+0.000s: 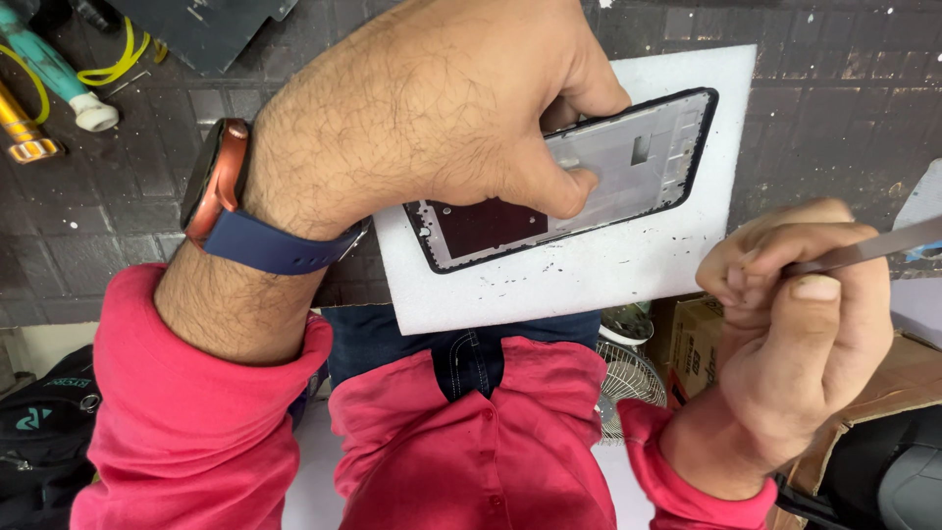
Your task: The person uses a metal spudger to scrape and remove residue from the inside of a smartphone frame. They then use a toothbrush to brush the interior surfaces of the frame.
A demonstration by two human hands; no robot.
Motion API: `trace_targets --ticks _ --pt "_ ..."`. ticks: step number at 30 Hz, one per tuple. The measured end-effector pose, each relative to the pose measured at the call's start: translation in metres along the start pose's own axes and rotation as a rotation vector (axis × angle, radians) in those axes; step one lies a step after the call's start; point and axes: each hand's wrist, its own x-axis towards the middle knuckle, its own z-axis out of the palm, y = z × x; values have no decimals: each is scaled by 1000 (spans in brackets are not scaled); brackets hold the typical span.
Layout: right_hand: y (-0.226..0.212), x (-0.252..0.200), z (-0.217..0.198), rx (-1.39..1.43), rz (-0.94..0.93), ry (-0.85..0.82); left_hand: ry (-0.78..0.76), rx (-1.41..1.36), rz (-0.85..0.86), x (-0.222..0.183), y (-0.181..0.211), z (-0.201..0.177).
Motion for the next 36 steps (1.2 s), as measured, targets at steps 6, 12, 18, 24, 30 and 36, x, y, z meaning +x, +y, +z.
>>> trace_targets --ticks 6,12,18,24,30,36 --pt "12 -9 22 90 -9 219 -127 52 -154 1 3 -2" --pt "17 -11 39 -37 -39 309 -20 15 33 2 8 -3" --pt "20 -11 39 -106 17 364 -81 1 28 2 5 -1" --pt "19 -6 35 -63 49 371 66 -59 320 4 1 5" --pt "12 0 41 -119 87 353 80 -59 333 3 0 7" --pt "8 6 46 -145 94 343 39 -89 245 3 2 6"
